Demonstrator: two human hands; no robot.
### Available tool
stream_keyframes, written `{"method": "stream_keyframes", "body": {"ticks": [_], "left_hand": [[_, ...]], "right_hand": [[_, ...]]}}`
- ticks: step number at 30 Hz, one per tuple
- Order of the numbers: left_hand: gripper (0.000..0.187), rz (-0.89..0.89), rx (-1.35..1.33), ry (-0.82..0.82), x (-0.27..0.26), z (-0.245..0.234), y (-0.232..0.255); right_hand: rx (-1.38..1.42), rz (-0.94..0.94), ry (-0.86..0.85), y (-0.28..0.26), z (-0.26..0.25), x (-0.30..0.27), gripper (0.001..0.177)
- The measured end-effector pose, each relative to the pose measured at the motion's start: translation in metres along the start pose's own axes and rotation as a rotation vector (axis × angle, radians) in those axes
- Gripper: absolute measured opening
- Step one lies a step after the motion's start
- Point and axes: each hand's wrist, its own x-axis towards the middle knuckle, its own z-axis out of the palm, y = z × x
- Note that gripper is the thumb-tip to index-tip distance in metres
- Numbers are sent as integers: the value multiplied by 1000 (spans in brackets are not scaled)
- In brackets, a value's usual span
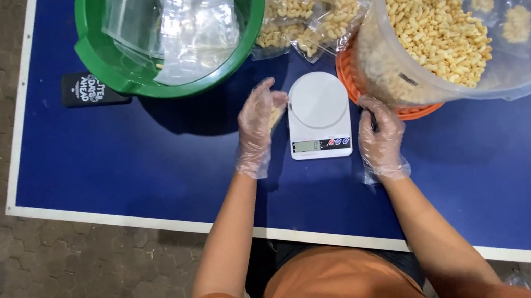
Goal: Filling small plastic bags with snacks from a large container and weighing them on a digital scale
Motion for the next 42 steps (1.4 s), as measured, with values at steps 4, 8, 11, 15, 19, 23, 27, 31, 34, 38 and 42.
{"method": "stream_keyframes", "body": {"ticks": [4,8,11,15,19,23,27,31,34,38,42], "left_hand": [[64,-205,-255,-106,-8,23,40],[53,-262,-203,-104,-21,55,77],[44,-264,-51,-85,-26,73,94],[35,-266,152,-21,-20,77,84],[33,-172,144,11,-12,73,69],[21,10,258,121,12,49,16],[27,88,358,244,34,38,-26],[25,188,459,349,31,54,-9],[34,213,482,341,33,47,-8],[47,154,850,338,35,35,-18],[43,177,809,382,46,24,-44]], "right_hand": [[-16,-12,23,1,5,6,25],[7,-4,46,14,8,11,21],[61,12,30,19,12,17,20],[127,-5,-20,13,17,27,20],[188,5,-82,16,25,31,20],[230,-12,-137,21,30,35,20],[243,9,-168,22,33,37,20],[273,36,-187,15,32,41,19],[312,41,-185,14,33,41,18],[302,39,-192,16,33,41,17],[295,48,-185,17,34,39,19]]}}
